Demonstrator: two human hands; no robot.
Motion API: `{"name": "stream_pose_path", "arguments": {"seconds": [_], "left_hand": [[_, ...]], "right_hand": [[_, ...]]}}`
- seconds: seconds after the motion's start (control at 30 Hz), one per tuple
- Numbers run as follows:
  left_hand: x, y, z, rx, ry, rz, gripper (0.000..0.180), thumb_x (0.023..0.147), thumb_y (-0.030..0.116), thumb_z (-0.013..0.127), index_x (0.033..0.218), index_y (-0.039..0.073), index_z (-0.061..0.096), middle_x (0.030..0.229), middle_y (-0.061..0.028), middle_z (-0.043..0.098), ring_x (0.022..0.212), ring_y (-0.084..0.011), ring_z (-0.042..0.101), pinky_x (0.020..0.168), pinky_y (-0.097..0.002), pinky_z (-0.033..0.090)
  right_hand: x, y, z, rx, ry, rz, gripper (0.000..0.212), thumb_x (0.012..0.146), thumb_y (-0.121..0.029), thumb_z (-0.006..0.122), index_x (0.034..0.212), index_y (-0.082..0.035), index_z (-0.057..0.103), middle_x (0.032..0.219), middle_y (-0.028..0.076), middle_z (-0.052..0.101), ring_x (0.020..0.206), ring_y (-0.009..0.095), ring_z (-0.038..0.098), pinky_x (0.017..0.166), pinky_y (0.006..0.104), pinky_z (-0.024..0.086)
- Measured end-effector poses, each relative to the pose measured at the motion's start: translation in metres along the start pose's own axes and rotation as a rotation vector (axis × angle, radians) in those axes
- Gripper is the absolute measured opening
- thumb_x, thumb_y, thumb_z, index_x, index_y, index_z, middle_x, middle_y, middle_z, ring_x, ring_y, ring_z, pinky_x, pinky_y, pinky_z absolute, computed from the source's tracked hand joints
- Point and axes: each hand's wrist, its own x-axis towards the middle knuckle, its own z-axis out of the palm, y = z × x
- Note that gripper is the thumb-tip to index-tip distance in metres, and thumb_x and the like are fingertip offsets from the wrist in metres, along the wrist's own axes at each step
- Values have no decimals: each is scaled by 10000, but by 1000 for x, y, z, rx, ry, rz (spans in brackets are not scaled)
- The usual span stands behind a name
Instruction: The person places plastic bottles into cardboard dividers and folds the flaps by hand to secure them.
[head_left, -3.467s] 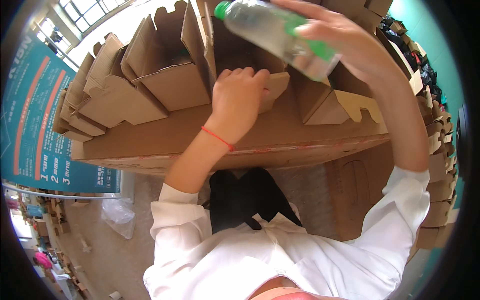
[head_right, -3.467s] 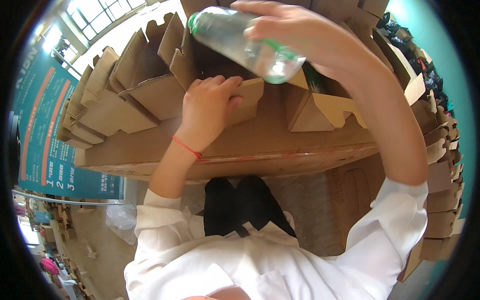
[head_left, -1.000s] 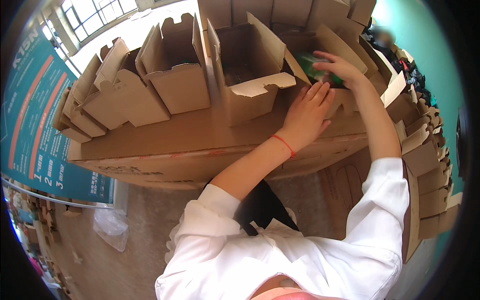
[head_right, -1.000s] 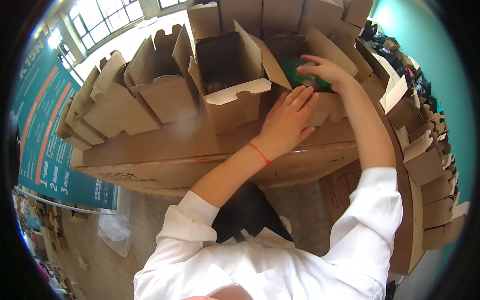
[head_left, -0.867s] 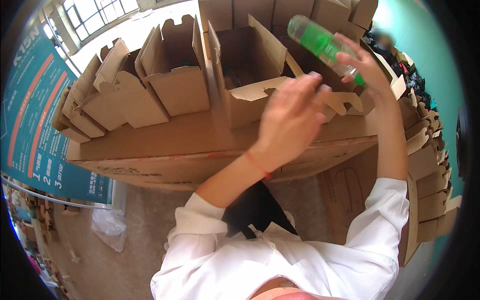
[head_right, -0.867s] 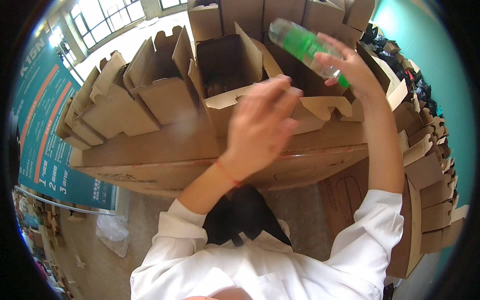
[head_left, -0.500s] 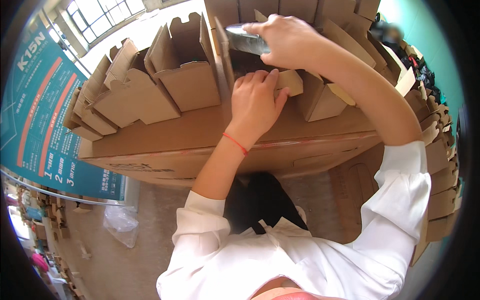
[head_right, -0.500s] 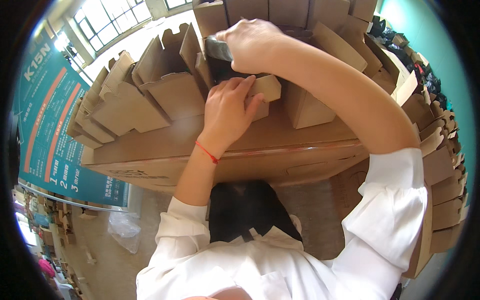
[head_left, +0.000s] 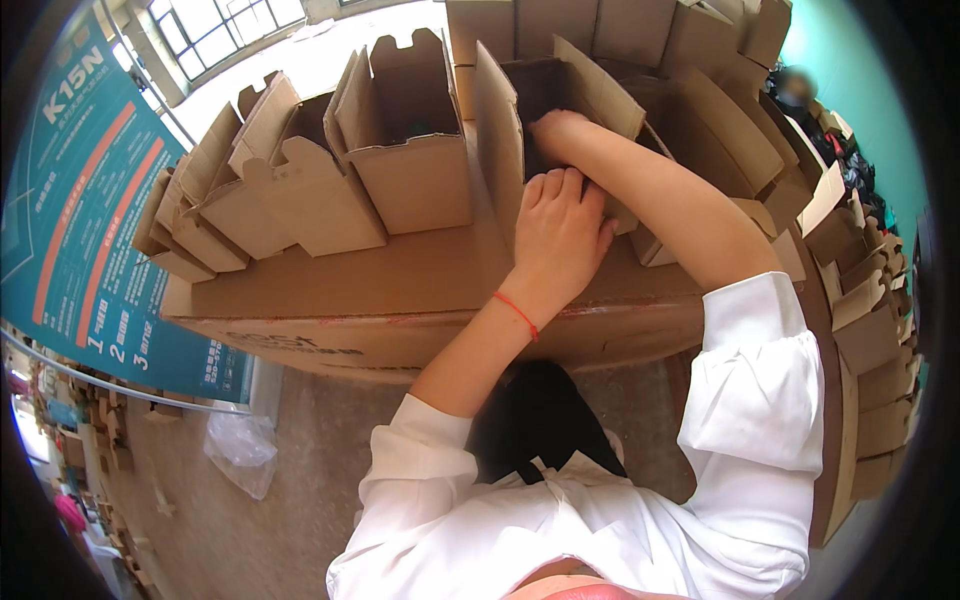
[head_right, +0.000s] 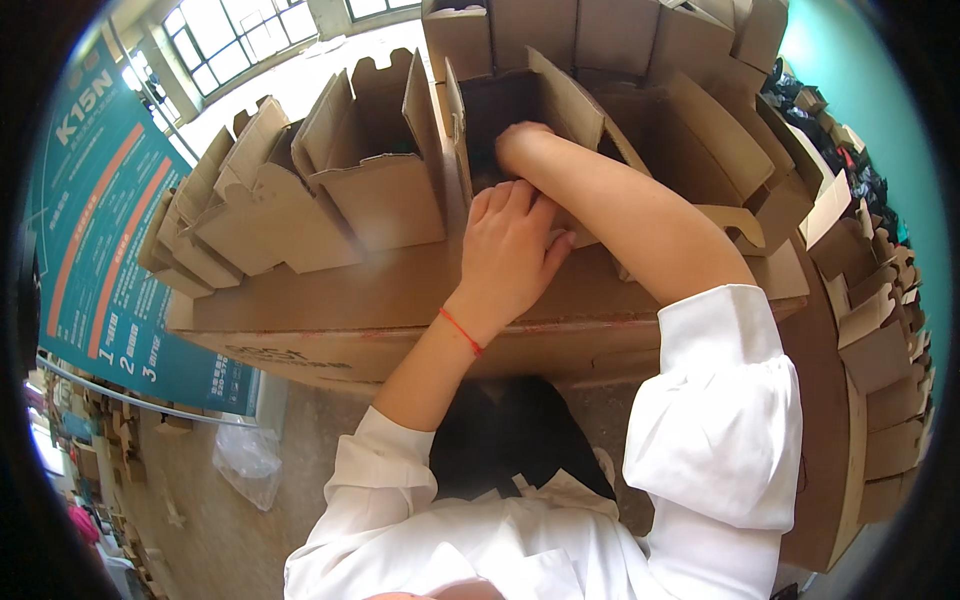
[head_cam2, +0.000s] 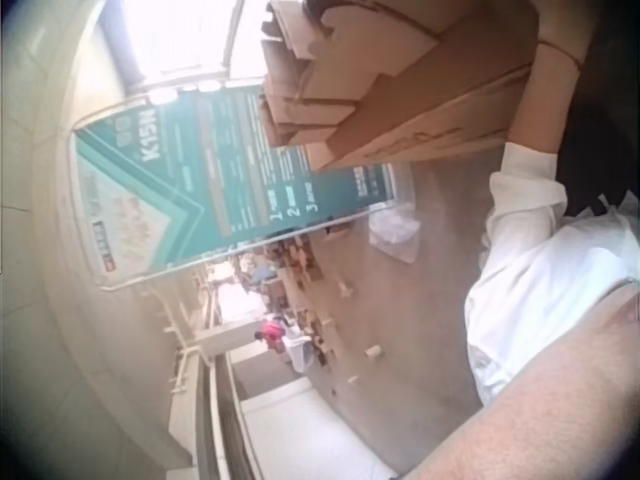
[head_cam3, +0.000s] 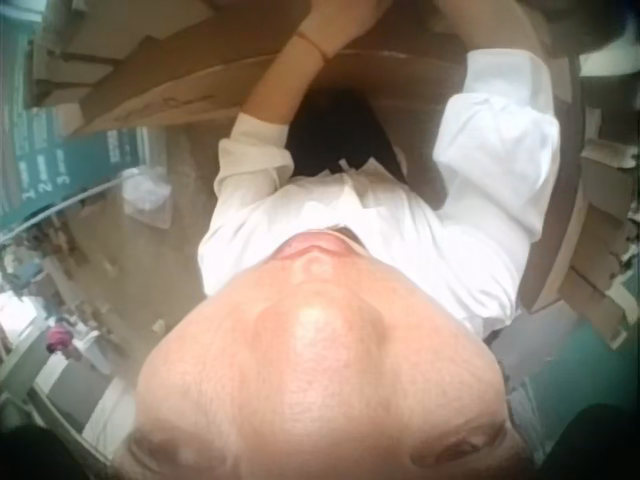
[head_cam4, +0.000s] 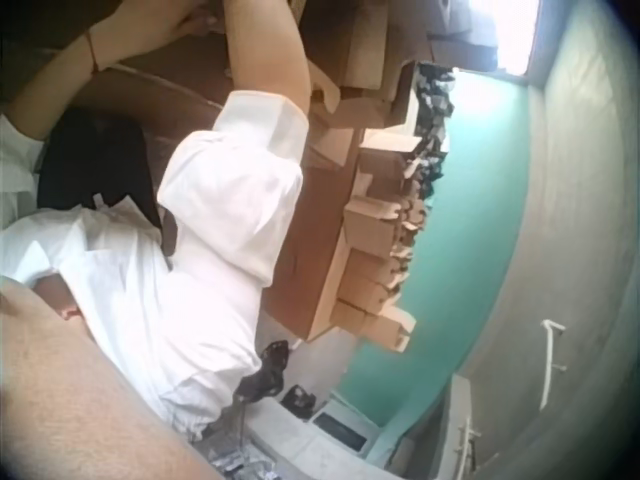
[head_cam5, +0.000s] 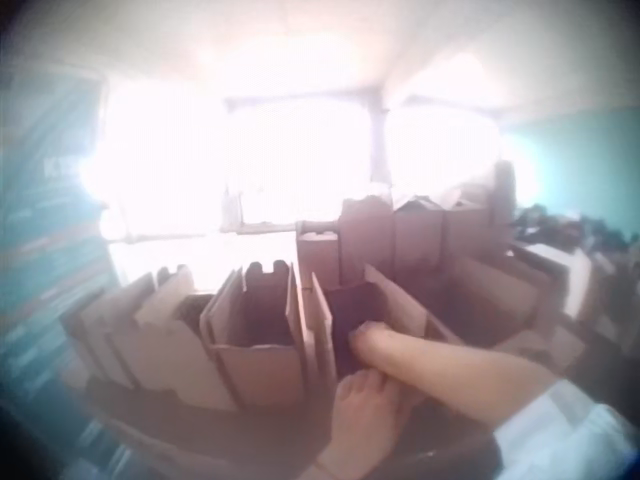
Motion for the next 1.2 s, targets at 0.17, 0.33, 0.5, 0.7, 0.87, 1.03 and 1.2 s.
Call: {"name": "stream_pose_path", "arguments": {"seconds": [0.17, 0.33, 0.5, 0.7, 0.87, 1.03, 1.2], "left_hand": [[5, 5, 7, -27, 46, 23, 408, 703, 178, 710, 1064, 47, 570, 984, -109, 544, 976, -282, 516, 882, -396, 377], [5, -4, 10, -6, 82, -33, 411, 690, 167, 723, 1059, 67, 574, 921, -72, 559, 911, -253, 530, 832, -384, 380], [4, -10, 14, 119, 86, -35, 413, 674, 153, 736, 1050, 90, 577, 897, -39, 563, 853, -230, 527, 761, -369, 376], [6, -19, 17, 148, 148, -67, 359, 683, 141, 734, 1025, 123, 624, 856, -34, 576, 836, -231, 538, 754, -375, 379], [-4, -44, -3, 242, 134, -97, 387, 695, 171, 741, 1071, 160, 649, 852, -9, 585, 849, -210, 546, 750, -370, 387], [-12, -54, -10, 268, 159, -35, 399, 718, 173, 729, 1109, 165, 649, 835, 14, 555, 834, -182, 531, 750, -350, 379], [-8, -58, -10, 284, 153, -21, 400, 726, 179, 729, 1118, 177, 646, 836, 19, 553, 829, -173, 528, 752, -344, 374]], "right_hand": [[31, 43, 41, -72, -225, -131, 248, 833, -219, 589, 991, -50, 677, 1008, 161, 665, 949, 275, 641, 790, 383, 507], [-78, 19, -25, 724, 443, -141, 287, 852, -245, 599, 969, 8, 667, 943, 163, 663, 870, 237, 650, 733, 367, 511], [-183, -6, 34, 786, 1624, -139, 422, 796, 25, 562, 1214, 33, 511, 1241, 169, 540, 1141, 330, 502, 979, 379, 383], [-166, -37, 90, 1096, 1306, 29, 873, 776, -71, 665, 1455, 1, 122, 1499, 191, 205, 1391, 333, 191, 1123, 411, 166], [-150, -63, 102, 996, 1241, -6, 939, 762, -117, 699, 1459, -4, 80, 1507, 197, 167, 1389, 363, 177, 1124, 415, 171], [-129, -80, 107, 1367, 1005, 30, 998, 726, -135, 737, 1467, -37, 75, 1508, 202, 151, 1387, 378, 162, 1125, 419, 181], [-104, -70, 117, 1374, 930, -12, 1050, 690, -159, 780, 1473, -62, 87, 1508, 198, 162, 1389, 339, 193, 1120, 396, 204]]}}
